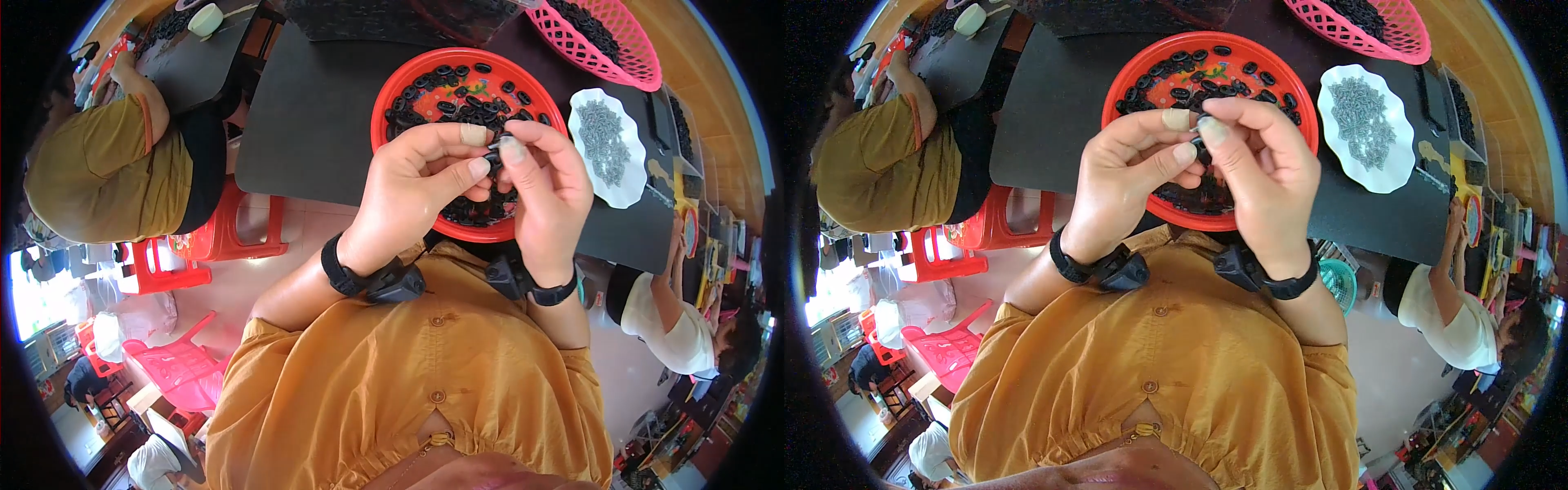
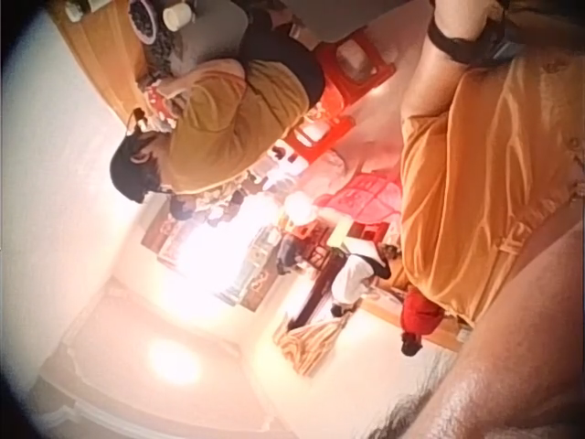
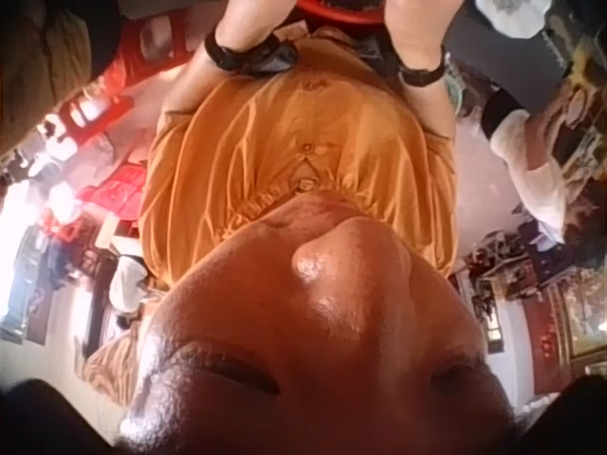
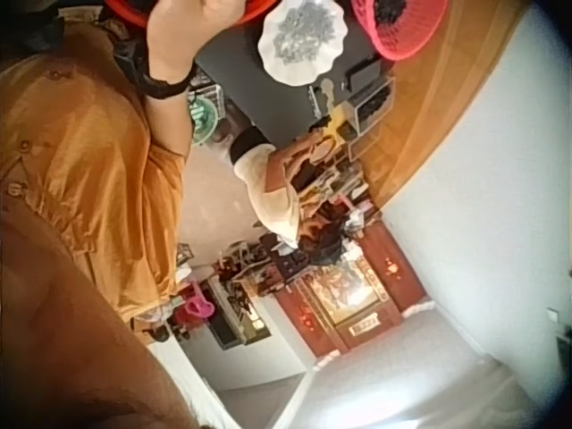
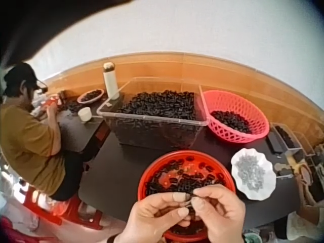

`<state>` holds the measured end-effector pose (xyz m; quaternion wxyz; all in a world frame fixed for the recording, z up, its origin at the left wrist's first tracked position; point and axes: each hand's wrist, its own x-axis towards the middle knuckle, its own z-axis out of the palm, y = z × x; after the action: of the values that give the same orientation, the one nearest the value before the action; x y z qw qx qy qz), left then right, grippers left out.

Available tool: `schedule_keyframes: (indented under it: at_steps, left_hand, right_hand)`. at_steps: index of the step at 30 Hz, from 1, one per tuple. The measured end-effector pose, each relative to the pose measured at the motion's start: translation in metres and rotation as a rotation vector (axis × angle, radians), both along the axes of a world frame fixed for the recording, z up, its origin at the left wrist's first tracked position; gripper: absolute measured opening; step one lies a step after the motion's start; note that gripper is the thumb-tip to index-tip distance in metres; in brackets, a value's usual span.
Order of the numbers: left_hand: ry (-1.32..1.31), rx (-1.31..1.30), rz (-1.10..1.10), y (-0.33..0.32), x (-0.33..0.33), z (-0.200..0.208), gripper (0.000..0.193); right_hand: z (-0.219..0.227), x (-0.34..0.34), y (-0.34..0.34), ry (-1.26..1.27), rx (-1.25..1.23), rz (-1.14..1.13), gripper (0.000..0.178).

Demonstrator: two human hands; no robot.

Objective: The person repeatedly picks up plastic toggle components and metal springs from trays and assembles them together by hand.

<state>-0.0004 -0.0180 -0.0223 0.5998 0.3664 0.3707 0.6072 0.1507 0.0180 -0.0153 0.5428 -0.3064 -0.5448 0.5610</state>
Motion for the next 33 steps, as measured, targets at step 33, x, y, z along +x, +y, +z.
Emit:
schedule_keyframes:
  at_steps: [33]
  left_hand:
    - [0.438, 0.057, -0.076, 0.0, -0.018, 0.011, 0.036]
  right_hand:
    - [0.019, 0.019, 0.01, -0.391, -0.039, 0.212, 0.013]
